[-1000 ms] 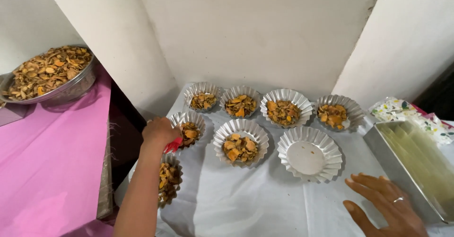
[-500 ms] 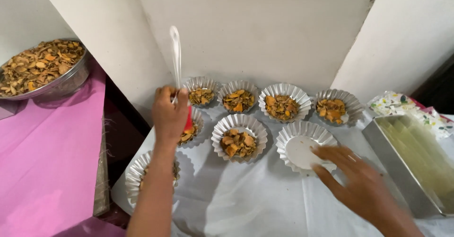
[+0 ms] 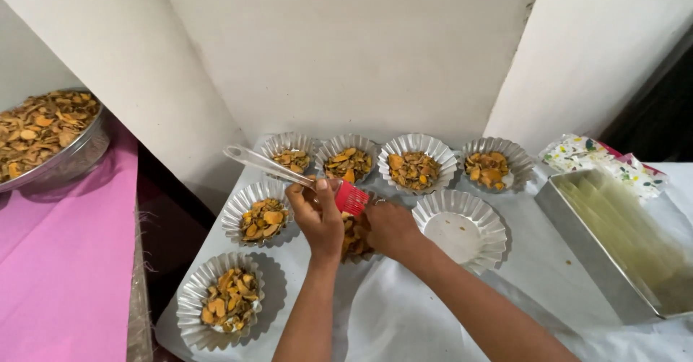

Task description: Packaging tea leaves by portioning them into foil cups, applying a liquid with a brush, and then placing them into plastic bags.

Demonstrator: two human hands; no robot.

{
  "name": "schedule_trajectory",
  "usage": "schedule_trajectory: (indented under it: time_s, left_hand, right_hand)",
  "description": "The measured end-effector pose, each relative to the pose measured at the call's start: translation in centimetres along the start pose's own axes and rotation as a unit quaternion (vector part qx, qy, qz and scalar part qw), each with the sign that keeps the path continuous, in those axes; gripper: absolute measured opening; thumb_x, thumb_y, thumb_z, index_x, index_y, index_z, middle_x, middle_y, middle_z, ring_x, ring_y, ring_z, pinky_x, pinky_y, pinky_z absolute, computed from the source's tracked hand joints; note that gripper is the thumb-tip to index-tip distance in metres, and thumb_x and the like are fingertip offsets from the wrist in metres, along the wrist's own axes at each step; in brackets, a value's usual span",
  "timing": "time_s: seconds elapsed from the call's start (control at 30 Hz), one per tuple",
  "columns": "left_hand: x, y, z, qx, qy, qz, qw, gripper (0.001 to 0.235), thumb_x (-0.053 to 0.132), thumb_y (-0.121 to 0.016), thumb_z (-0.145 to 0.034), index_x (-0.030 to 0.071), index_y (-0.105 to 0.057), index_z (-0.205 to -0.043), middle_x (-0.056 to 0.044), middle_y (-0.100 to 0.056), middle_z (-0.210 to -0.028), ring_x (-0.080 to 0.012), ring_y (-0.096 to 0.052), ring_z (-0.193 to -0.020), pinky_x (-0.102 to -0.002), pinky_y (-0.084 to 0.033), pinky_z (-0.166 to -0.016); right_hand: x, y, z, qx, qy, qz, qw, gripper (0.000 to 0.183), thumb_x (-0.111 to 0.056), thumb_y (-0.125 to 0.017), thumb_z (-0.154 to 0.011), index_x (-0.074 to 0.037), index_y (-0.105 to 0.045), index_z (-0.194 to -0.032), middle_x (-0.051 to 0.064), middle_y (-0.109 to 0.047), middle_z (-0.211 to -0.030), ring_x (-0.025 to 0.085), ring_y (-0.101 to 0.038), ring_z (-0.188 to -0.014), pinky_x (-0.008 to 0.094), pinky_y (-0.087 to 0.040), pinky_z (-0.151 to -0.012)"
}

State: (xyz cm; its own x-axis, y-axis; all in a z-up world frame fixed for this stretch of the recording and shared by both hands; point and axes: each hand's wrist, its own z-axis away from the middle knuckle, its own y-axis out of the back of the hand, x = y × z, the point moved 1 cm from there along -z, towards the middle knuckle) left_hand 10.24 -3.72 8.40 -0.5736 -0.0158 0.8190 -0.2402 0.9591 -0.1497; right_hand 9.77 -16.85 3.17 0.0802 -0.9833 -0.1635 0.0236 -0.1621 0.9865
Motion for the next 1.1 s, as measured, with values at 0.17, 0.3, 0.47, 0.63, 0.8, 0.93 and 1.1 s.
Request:
schedule_trajectory:
  time_s: [0.17,0.3,0.47,0.63,0.8,0.93,1.1]
  left_hand:
    - [-1.0,-0.4,0.2,0.072,-0.033,0.014,0.997,0.025,0.027,-0.06,-0.105,0.01,-0.043,-0.111,-0.009,-0.06,-0.09,-0.0167,-0.059,-0.089,-0.036,-0.049,-0.087]
    - [-2.6,-1.5,1.6,0.039,0.031,0.13,0.99,0.022,0.024,-0.052,-0.108,0.013,-0.034,-0.115,-0.011,-0.064,-0.09,-0.0175,-0.069,-0.063,-0.03,-0.061,-0.065]
    - [4.1,-6.2,3.1,-0.109,0.233,0.199,0.946,0.042,0.031,-0.071,-0.095,0.014,-0.042,-0.121,-0.013,-0.068,-0.093,-0.0194,-0.072,-0.064,-0.027,-0.064,-0.058]
    - [4.5,-9.2,6.6,-0.118,0.215,0.173,0.954,0.042,0.027,-0.068,-0.095,0.012,-0.044,-0.125,-0.011,-0.062,-0.093,-0.017,-0.069,-0.069,-0.029,-0.062,-0.059]
    - [2.0,-8.7,8.3,-0.189,0.102,-0.053,0.975,0.035,0.034,-0.069,-0.09,0.014,-0.053,-0.114,-0.014,-0.074,-0.078,-0.0276,-0.077,-0.069,-0.04,-0.06,-0.06]
    - [2.8,-9.2,8.0,-0.108,0.03,0.055,0.992,0.031,0.02,-0.072,-0.09,0.01,-0.054,-0.114,-0.011,-0.072,-0.083,-0.0193,-0.072,-0.074,-0.031,-0.058,-0.066]
    - [1.3,-9.0,8.0,-0.163,0.026,0.023,0.986,0.032,0.025,-0.072,-0.09,0.009,-0.057,-0.112,-0.017,-0.074,-0.083,-0.0326,-0.077,-0.074,-0.036,-0.062,-0.065]
  right_hand:
    - [1.4,5.7,4.3,0.113,0.011,-0.279,0.954,0.041,-0.033,-0.07,-0.088,-0.01,-0.072,-0.123,0.016,-0.08,-0.097,0.036,-0.076,-0.094,0.049,-0.063,-0.08]
    - [7.1,7.0,8.3,0.175,-0.052,-0.559,0.809,0.047,-0.006,-0.083,-0.08,0.006,-0.071,-0.124,0.029,-0.077,-0.103,0.032,-0.077,-0.095,0.046,-0.063,-0.086]
    - [11.6,7.1,12.0,0.199,-0.05,-0.77,0.604,0.037,0.003,-0.066,-0.09,0.007,-0.063,-0.127,0.025,-0.071,-0.112,0.036,-0.071,-0.107,0.052,-0.056,-0.098]
    - [14.3,2.2,11.0,0.191,-0.008,-0.811,0.553,0.028,0.004,-0.064,-0.093,0.002,-0.068,-0.12,0.022,-0.074,-0.111,0.037,-0.073,-0.106,0.05,-0.059,-0.094]
    - [15.4,0.7,11.4,0.186,-0.013,-0.803,0.566,0.027,0.001,-0.066,-0.093,0.003,-0.071,-0.119,0.02,-0.076,-0.112,0.034,-0.074,-0.104,0.05,-0.06,-0.094]
    - [14.5,2.7,11.1,0.182,-0.027,-0.787,0.589,0.03,-0.001,-0.067,-0.093,0.006,-0.071,-0.121,0.023,-0.075,-0.111,0.034,-0.073,-0.101,0.049,-0.06,-0.094]
    - [13.7,4.5,12.0,0.203,-0.041,-0.754,0.624,0.032,-0.003,-0.071,-0.091,0.006,-0.071,-0.122,0.022,-0.076,-0.109,0.031,-0.074,-0.1,0.047,-0.059,-0.092]
